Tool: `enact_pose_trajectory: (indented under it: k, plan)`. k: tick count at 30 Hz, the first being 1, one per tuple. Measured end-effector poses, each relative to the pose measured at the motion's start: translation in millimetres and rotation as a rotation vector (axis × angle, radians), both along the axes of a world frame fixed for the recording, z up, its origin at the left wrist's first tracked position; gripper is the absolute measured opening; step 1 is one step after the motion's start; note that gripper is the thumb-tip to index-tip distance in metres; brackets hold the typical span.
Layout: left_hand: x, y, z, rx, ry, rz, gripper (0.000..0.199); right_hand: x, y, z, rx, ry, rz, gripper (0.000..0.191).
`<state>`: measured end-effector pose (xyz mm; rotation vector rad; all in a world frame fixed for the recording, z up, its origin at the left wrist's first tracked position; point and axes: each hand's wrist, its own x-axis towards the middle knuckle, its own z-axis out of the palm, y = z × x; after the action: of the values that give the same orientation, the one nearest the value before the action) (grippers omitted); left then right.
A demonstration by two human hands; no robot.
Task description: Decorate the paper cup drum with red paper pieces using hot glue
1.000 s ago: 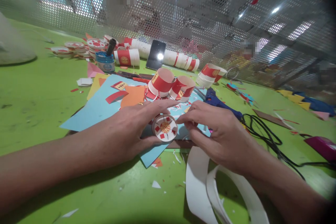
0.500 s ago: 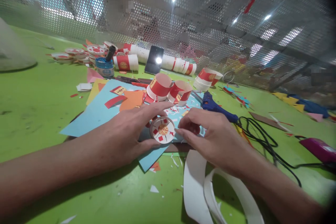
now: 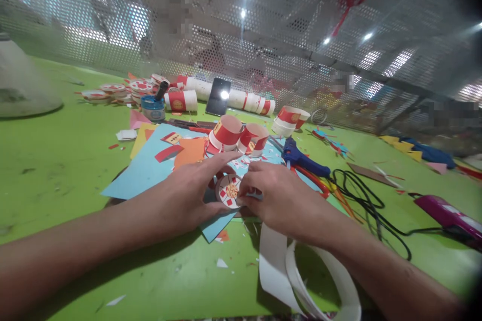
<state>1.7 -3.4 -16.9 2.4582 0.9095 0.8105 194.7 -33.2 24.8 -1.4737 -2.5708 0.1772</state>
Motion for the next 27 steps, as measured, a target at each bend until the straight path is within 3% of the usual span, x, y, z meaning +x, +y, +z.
enact_pose_trajectory:
  k: [12,19,27]
  plan:
    - [2,-2,4.6,0.021,-0.044,-0.028,0.070,-3,-1,2.0,-0.007,-0.085,-0.016,0.019]
    - [2,-2,3.0,-0.019,-0.018,0.008,0.070,7,4,4.3,0.016,0.092,0.000,0.020]
    - [1,0,3.6,-0.033,-0.012,0.035,0.067,14,5,9.4,0.029,0.260,-0.162,0.017]
